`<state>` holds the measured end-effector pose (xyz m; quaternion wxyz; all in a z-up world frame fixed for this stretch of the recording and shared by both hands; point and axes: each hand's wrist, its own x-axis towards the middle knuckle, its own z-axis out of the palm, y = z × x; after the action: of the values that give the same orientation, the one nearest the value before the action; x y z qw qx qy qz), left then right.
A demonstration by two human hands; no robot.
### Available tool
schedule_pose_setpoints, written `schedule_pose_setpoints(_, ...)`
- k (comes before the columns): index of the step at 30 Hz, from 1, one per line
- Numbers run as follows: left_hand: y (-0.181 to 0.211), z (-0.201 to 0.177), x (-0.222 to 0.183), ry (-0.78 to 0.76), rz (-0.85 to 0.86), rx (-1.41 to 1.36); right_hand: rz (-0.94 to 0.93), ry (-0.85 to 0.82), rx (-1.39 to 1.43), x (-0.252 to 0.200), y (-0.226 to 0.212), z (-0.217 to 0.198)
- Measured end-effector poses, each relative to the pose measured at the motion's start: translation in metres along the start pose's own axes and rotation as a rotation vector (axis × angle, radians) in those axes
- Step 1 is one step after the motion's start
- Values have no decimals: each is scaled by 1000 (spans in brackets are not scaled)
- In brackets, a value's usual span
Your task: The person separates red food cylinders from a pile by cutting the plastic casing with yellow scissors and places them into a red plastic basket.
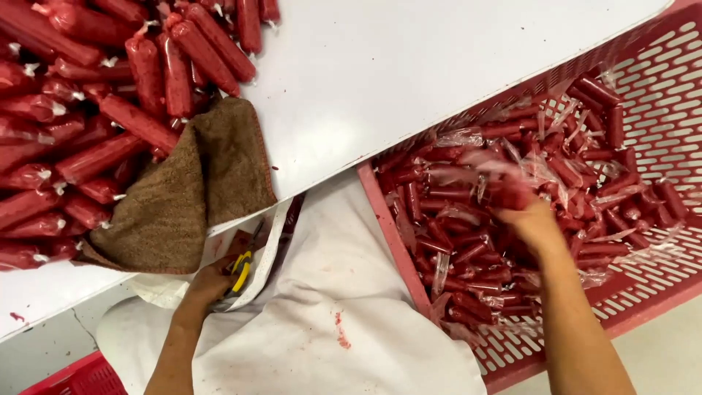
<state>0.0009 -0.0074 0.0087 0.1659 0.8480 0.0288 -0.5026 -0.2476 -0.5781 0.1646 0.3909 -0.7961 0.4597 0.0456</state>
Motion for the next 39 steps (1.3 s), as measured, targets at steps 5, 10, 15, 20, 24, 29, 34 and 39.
schedule_pose_setpoints(5, 24, -7, -22, -30, -119, -18, 101, -108, 803, -44, -46, -3)
schedule_pose_setpoints(10, -3, 1, -4, 11, -8, 30, 270, -1, 1135, 10, 13, 117)
schedule_pose_setpoints(15, 9, -5, -18, 17, -40, 23, 150, 143, 957, 23, 8, 142)
schedule_pose_setpoints(20, 4, -2, -2, 11, 7, 0, 399, 117, 1191, -23, -115, 124)
schedule_pose_setpoints(24, 11, -1, -23, 1, -35, -19, 386, 216, 1233, 36, -67, 198)
schedule_pose_setpoints(29, 12, -2, -13, 9, -41, -33, 372, 218, 1287, 50, -62, 220)
schedule_pose_setpoints(34, 3, 4, -1, -1, -25, 44, 405, 71, 1585, 32, -81, 173)
schedule_pose_setpoints(39, 7, 1, -15, 7, -39, 25, 236, -31, 1985, -18, -106, 45)
